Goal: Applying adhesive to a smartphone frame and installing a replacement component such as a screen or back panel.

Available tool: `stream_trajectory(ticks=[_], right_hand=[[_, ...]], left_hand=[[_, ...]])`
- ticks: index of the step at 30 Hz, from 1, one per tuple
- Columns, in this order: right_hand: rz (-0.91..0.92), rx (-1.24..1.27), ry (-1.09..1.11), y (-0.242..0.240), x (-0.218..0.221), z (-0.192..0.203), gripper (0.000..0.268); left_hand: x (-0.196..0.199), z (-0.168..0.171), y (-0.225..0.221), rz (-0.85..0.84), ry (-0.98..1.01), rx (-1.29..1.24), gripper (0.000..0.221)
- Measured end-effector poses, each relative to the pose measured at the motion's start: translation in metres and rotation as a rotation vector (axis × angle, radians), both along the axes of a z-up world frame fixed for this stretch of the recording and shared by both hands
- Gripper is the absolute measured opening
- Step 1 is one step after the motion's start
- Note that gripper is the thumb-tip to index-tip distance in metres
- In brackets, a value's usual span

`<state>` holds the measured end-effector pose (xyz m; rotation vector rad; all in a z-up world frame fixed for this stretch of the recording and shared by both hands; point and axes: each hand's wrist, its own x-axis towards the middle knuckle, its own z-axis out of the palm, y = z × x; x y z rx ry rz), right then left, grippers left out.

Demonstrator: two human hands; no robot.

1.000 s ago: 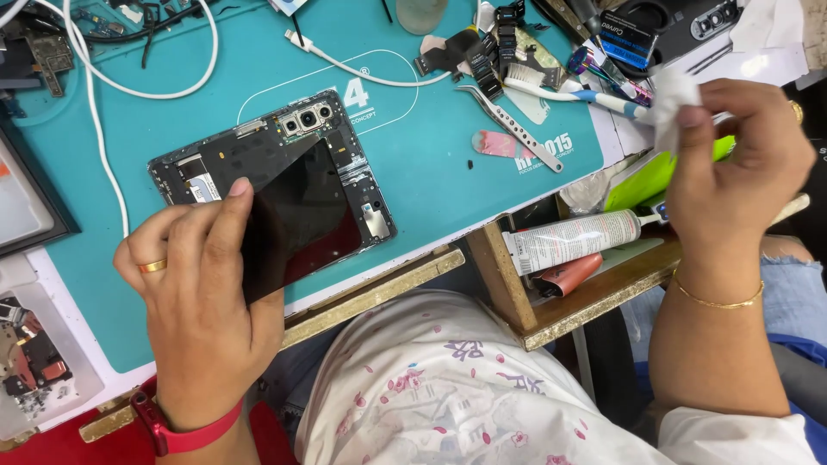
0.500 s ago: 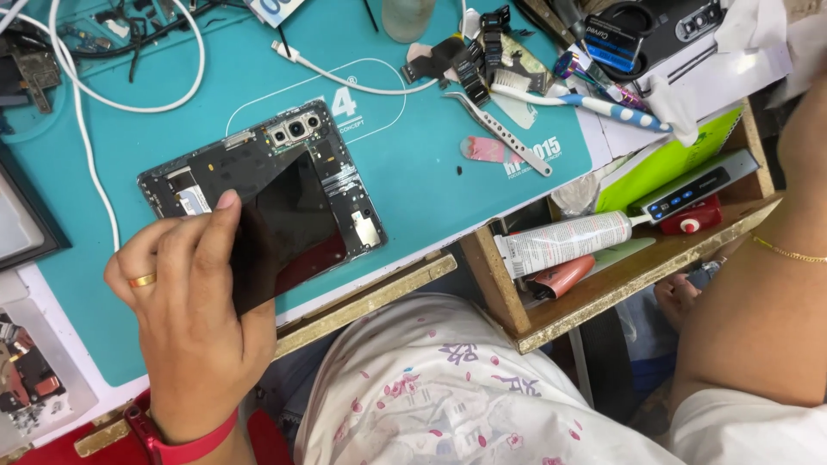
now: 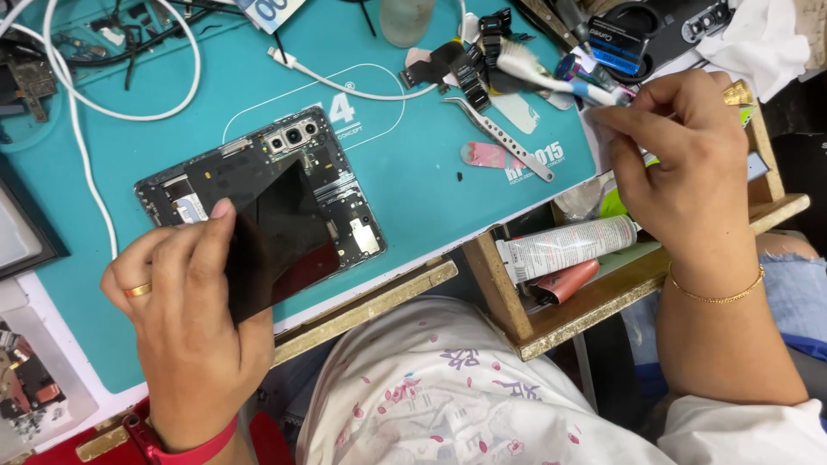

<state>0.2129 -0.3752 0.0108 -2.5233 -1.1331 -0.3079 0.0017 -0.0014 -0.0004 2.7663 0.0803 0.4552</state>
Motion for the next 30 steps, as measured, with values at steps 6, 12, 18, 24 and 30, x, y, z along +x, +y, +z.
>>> stream_trajectory(ticks=[6, 12, 18, 24, 30], right_hand=[[0.007, -0.13, -0.122, 0.004, 0.001, -0.001, 0.025], [0.008, -0.171, -0.112, -0.002, -0.005, -0.001, 0.033], [-0.049, 0.014, 0.002, -0.019, -0.018, -0.008, 0.017], [-0.063, -0.055, 0.035, -0.021, -0.013, 0.005, 0.014], [0.019, -0.134, 0.049, -0.013, -0.004, 0.005, 0.014]], left_hand=[[0.0, -0.001, 0.001, -0.008, -0.008, -0.011, 0.052], [-0.001, 0.002, 0.0, 0.002, 0.015, -0.048, 0.059], [-0.001, 0.002, 0.001, -0.012, 0.012, -0.044, 0.062], [-0.002, 0.003, 0.001, -0.018, -0.007, -0.032, 0.056], [-0.002, 0.001, 0.001, -0.015, -0.009, -0.027, 0.057]])
